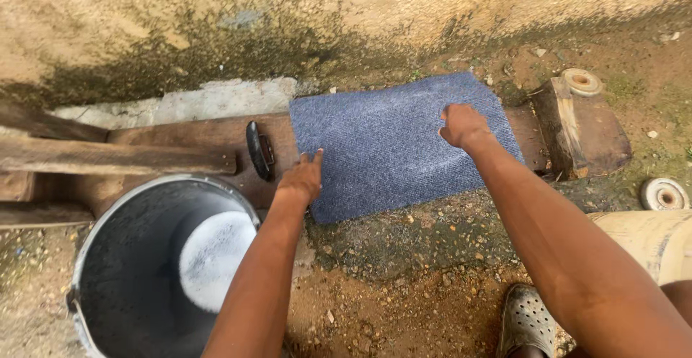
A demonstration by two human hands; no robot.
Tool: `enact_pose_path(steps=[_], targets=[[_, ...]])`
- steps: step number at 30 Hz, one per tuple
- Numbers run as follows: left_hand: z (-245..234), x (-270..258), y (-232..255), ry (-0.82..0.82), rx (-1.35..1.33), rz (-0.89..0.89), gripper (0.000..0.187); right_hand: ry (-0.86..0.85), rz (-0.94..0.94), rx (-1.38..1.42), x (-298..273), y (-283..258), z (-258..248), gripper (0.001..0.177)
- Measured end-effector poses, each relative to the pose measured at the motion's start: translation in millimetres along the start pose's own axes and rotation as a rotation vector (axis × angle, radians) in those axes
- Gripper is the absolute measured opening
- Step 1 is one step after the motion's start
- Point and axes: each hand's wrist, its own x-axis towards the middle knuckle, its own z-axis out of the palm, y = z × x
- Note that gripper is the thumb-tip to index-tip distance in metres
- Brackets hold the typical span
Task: The person scrubs a piece of blue carpet with a brush using soapy water from a bucket.
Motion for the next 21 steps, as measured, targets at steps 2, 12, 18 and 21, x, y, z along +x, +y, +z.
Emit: enact_pose_path(steps=[2, 12, 18, 21], targets=[[2, -6, 8, 0.029, 0.002, 0.019, 0.090, 0.082, 0.020, 0.166, -9, -4, 16, 0.046], [22, -8, 29, 0.032, 0.048, 0.114, 0.095, -0.068, 0.869, 0.775, -20, 45, 104, 0.070], [22, -4, 55, 0.037, 0.128, 0.171, 0.094, 0.001, 1.083, 1.207, -12, 62, 127, 0.051], [20, -11, 67, 0.015, 0.128, 0.183, 0.093, -0.020, 1.138, 1.329, -8, 71, 140, 0.046]])
